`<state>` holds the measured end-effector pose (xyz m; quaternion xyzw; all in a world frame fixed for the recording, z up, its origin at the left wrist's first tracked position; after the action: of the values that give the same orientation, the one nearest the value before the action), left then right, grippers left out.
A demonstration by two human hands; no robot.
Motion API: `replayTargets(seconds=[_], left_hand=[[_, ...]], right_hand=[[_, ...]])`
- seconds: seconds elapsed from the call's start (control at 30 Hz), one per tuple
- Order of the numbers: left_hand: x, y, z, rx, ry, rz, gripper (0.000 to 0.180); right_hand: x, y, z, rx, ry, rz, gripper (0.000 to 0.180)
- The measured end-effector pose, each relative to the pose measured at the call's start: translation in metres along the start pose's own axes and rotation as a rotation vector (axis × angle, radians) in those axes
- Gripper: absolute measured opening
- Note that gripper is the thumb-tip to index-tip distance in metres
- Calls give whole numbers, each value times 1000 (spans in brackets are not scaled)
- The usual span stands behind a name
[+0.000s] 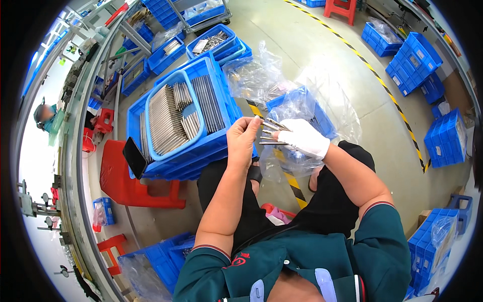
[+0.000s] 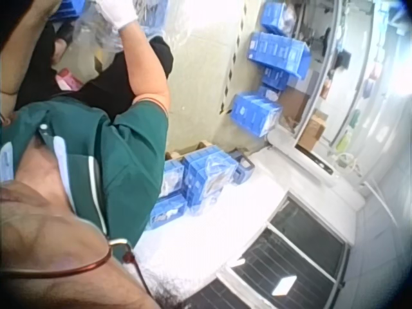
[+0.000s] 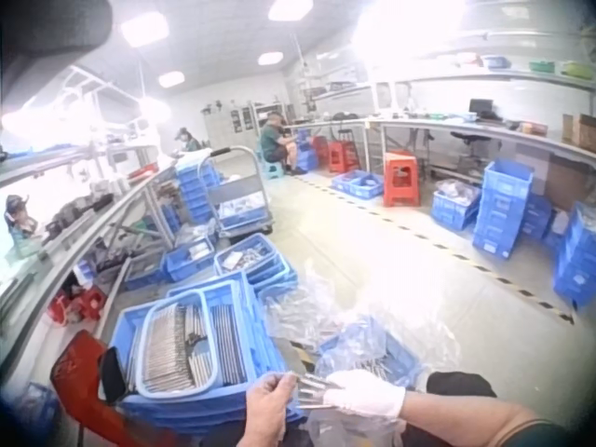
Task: The person sits on the floor in a factory setting and sorts small metal rods. They pick up handfuls of rods from a plastic bag, inspect them, and place them into a blue plastic crate. The person repeats this process throughout the video.
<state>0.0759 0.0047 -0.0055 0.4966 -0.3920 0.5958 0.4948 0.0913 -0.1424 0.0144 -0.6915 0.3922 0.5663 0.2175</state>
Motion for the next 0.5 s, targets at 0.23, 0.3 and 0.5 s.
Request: replayTargets(seconds=[0.23, 0.3, 0.5], left_hand=[[-5, 0, 8, -127, 83, -119, 18], [-4, 0, 9, -138, 50, -110, 17], [-9, 2, 15, -235, 133, -172, 15]], right_hand=[[4, 1, 5, -77, -98, 94, 35], [6, 2, 6, -97, -135, 114, 36], [14, 4, 12, -166, -314, 148, 35]])
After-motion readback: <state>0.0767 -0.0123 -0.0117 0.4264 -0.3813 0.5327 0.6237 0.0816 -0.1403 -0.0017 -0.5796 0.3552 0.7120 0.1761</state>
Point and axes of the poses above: each hand's wrist, its own y-axis away from the middle knuckle, its own z-axis out of the palm, x = y × z, the point moved 9 cm from there along -y, towards the middle knuckle, and after that the axes turned 2 degrees about -y, right-handed, at the moved point
